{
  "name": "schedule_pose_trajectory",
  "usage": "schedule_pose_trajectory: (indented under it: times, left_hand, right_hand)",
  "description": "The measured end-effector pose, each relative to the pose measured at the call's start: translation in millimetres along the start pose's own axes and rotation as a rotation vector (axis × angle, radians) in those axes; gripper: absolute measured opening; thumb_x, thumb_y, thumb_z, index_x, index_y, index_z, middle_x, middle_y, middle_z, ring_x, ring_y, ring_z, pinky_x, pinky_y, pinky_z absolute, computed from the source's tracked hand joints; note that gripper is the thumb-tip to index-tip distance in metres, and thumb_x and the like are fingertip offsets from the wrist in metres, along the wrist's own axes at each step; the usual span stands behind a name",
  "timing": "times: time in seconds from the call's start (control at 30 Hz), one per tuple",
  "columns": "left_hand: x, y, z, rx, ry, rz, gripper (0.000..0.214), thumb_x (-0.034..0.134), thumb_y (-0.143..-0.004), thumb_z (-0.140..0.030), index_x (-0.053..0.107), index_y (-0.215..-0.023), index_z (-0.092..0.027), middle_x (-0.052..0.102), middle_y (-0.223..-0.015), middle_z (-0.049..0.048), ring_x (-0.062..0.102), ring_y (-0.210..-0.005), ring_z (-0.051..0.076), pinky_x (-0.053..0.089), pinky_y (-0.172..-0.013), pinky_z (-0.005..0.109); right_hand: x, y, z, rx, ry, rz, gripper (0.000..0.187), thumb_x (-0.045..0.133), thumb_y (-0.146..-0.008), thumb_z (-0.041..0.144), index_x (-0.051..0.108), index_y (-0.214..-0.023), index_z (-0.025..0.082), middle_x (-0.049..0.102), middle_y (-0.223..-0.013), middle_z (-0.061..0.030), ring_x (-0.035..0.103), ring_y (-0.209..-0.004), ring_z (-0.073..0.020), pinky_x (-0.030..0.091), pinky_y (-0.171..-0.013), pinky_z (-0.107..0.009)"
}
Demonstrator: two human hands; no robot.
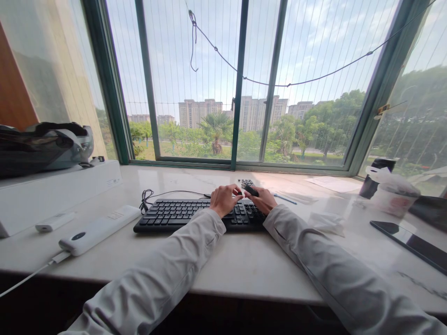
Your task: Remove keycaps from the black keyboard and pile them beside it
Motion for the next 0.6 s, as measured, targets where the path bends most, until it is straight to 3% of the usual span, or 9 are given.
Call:
schedule_pose_trajectory:
  times: [0.23,0.4,0.6]
  left_hand:
    - [2.0,-0.7,1.3,0.009,-0.025,0.002,0.022,0.066,-0.077,-0.044,0.067,-0.094,-0.029,0.072,-0.093,-0.0027,0.063,-0.093,0.019,0.043,-0.084,0.030]
    - [2.2,-1.5,5.2,-0.001,-0.082,0.010,0.023,0.066,-0.075,-0.043,0.066,-0.092,-0.028,0.072,-0.093,-0.0018,0.063,-0.091,0.020,0.044,-0.082,0.032]
    - [-0.2,-1.7,8.0,-0.014,-0.151,0.018,0.022,0.064,-0.075,-0.042,0.066,-0.091,-0.027,0.071,-0.088,-0.0009,0.064,-0.086,0.020,0.044,-0.081,0.031]
  right_hand:
    - [-13.2,1.5,1.8,0.129,0.226,-0.085,0.032,0.046,-0.084,0.048,0.070,-0.090,0.027,0.069,-0.085,-0.0037,0.060,-0.078,-0.0217,0.037,-0.064,-0.029]
    - [-11.4,1.7,-5.6,0.183,0.453,0.017,0.030,0.047,-0.083,0.043,0.069,-0.096,0.028,0.069,-0.094,-0.0085,0.061,-0.086,-0.0261,0.039,-0.071,-0.034]
    - [-11.7,1.4,-11.0,0.209,0.500,0.071,0.030,0.047,-0.082,0.040,0.070,-0.096,0.026,0.069,-0.098,-0.0104,0.062,-0.089,-0.0276,0.042,-0.072,-0.037]
Point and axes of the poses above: each hand's wrist, its own y-axis away from the middle knuckle, its own x-axis out of the palm, z = x × y, the point moved 1 cm from there along -y, towards the middle knuckle
